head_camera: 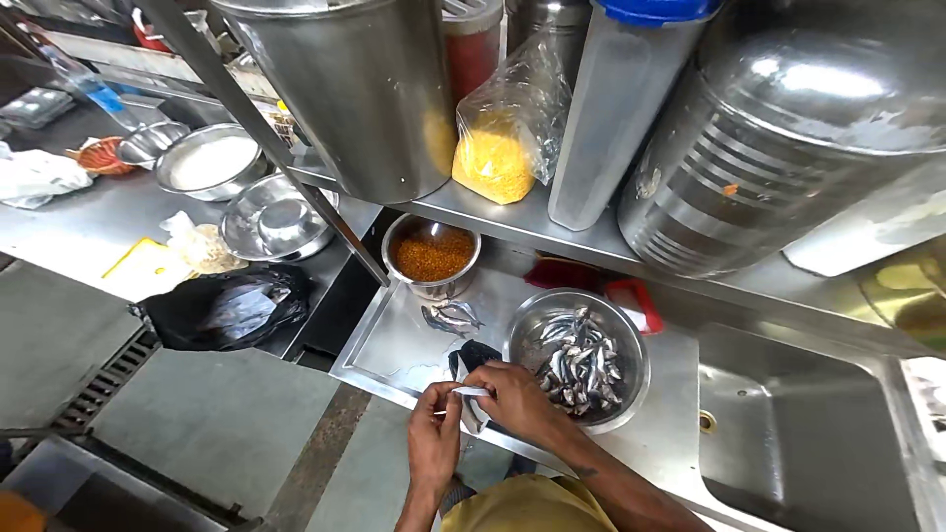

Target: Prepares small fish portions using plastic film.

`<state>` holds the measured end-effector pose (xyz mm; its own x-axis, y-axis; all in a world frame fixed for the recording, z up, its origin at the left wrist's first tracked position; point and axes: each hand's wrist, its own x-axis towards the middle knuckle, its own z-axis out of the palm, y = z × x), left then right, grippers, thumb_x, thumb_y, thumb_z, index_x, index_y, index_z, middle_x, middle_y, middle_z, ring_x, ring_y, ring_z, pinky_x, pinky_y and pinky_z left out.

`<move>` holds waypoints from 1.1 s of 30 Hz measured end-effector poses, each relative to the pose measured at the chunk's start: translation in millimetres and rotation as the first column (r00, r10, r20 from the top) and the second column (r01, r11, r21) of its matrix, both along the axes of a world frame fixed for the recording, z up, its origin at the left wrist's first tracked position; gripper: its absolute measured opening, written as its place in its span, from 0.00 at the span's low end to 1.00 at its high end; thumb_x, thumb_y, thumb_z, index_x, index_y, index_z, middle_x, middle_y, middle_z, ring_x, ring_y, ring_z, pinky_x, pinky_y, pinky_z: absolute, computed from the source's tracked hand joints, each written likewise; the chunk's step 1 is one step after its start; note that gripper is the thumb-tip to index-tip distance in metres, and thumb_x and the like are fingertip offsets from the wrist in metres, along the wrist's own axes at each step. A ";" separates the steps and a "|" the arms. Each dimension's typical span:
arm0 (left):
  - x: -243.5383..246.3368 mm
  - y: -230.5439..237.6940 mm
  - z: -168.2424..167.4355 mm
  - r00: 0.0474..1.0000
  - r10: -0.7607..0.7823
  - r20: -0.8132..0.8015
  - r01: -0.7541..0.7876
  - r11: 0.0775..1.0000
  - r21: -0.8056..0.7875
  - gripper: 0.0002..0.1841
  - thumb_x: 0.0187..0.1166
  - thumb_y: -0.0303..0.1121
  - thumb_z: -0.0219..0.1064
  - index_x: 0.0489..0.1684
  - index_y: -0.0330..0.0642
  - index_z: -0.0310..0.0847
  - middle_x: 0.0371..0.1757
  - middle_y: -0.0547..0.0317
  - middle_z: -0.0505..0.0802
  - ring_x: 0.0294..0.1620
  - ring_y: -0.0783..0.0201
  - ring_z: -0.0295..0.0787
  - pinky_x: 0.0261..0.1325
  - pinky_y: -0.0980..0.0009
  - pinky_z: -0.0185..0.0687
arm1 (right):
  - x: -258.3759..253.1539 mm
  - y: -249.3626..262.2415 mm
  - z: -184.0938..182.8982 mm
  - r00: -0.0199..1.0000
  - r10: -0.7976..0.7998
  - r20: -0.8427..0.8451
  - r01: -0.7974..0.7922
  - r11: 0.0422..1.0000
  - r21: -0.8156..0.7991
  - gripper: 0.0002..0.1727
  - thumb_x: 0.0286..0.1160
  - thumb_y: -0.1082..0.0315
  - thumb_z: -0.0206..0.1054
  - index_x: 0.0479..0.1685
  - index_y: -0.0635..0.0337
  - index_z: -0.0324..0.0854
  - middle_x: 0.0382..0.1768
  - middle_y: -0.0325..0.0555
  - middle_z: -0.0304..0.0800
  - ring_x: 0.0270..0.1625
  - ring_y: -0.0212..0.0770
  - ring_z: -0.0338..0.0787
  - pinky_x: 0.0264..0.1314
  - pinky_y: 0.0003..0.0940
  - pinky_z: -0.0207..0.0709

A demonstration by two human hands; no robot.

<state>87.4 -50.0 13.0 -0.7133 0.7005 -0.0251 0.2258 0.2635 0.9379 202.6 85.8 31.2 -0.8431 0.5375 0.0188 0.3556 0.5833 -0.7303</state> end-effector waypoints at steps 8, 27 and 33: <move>0.6 1.5 4.3 0.935 0.016 0.354 -0.107 0.965 0.238 0.06 0.85 0.28 0.60 0.42 0.33 0.78 0.28 0.53 0.89 0.27 0.61 0.89 0.36 0.65 0.91 | -4.6 -2.4 2.7 0.983 0.052 -0.174 -0.068 0.993 -0.093 0.10 0.79 0.59 0.70 0.50 0.51 0.92 0.38 0.40 0.91 0.37 0.35 0.89 0.45 0.35 0.86; -19.8 3.8 -8.4 0.951 0.207 0.228 -0.275 0.904 0.326 0.03 0.86 0.26 0.55 0.44 0.41 0.73 0.30 0.67 0.83 0.28 0.74 0.82 0.35 0.78 0.83 | 117.5 124.1 -108.1 0.524 -0.566 0.637 0.633 0.759 0.155 0.31 0.79 0.39 0.64 0.71 0.50 0.81 0.57 0.59 0.92 0.60 0.63 0.91 0.60 0.67 0.82; -25.5 -3.7 -0.7 0.979 0.197 0.051 -0.203 0.933 0.297 0.03 0.80 0.26 0.66 0.44 0.37 0.80 0.30 0.61 0.88 0.27 0.70 0.84 0.32 0.77 0.83 | 97.7 129.4 -141.9 0.464 -0.681 0.566 0.725 0.659 0.199 0.27 0.72 0.47 0.73 0.65 0.51 0.83 0.55 0.59 0.92 0.57 0.63 0.92 0.54 0.67 0.83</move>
<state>61.9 -53.7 12.2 -0.8410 0.5206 0.1477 0.1781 0.0085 0.9840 300.3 215.2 -110.7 -0.0114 0.9348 -0.3550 0.9596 -0.0896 -0.2667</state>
